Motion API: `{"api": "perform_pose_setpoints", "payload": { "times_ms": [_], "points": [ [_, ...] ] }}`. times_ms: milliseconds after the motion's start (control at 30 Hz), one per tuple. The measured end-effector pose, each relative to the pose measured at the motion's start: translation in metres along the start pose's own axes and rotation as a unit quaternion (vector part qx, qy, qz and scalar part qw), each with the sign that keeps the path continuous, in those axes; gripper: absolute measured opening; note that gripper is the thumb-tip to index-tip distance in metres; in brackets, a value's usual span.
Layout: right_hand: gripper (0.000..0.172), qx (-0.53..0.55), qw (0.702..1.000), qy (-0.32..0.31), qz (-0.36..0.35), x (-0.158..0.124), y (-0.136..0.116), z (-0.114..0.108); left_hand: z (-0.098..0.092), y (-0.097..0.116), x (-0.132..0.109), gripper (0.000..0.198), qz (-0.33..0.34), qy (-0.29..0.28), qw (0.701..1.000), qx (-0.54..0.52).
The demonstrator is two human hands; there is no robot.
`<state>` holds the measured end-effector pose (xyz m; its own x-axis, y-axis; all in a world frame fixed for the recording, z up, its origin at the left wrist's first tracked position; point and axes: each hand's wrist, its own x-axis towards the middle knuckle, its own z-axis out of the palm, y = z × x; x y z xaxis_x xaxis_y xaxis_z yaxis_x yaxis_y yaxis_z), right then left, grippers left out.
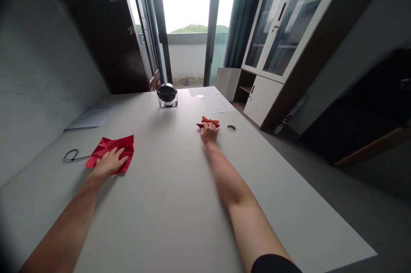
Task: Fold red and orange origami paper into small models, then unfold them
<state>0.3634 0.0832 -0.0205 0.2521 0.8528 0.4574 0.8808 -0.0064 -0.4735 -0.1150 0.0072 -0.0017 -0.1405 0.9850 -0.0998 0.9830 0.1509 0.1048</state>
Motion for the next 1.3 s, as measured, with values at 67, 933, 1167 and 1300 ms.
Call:
{"api": "perform_pose_setpoints", "payload": {
  "times_ms": [67, 933, 1167, 1300],
  "points": [
    [0.032, -0.014, 1.000, -0.003, -0.014, 0.000, -0.002, 0.005, 0.003, -0.001, -0.003, 0.064, 0.007, 0.022, 1.000, 0.010],
    [0.027, 0.092, 0.987, -0.078, -0.108, -0.011, -0.037, 0.029, 0.012, -0.082, 0.004, 0.065, -0.003, 0.111, 0.990, -0.092],
    [0.028, 0.103, 0.971, -0.154, -0.150, -0.029, -0.062, 0.029, 0.001, -0.077, -0.002, 0.056, 0.027, 0.149, 0.980, -0.131],
    [0.022, 0.134, 0.960, -0.183, -0.162, -0.039, -0.074, 0.024, -0.009, -0.051, -0.007, 0.038, 0.077, 0.187, 0.958, -0.204]
  ]
}}
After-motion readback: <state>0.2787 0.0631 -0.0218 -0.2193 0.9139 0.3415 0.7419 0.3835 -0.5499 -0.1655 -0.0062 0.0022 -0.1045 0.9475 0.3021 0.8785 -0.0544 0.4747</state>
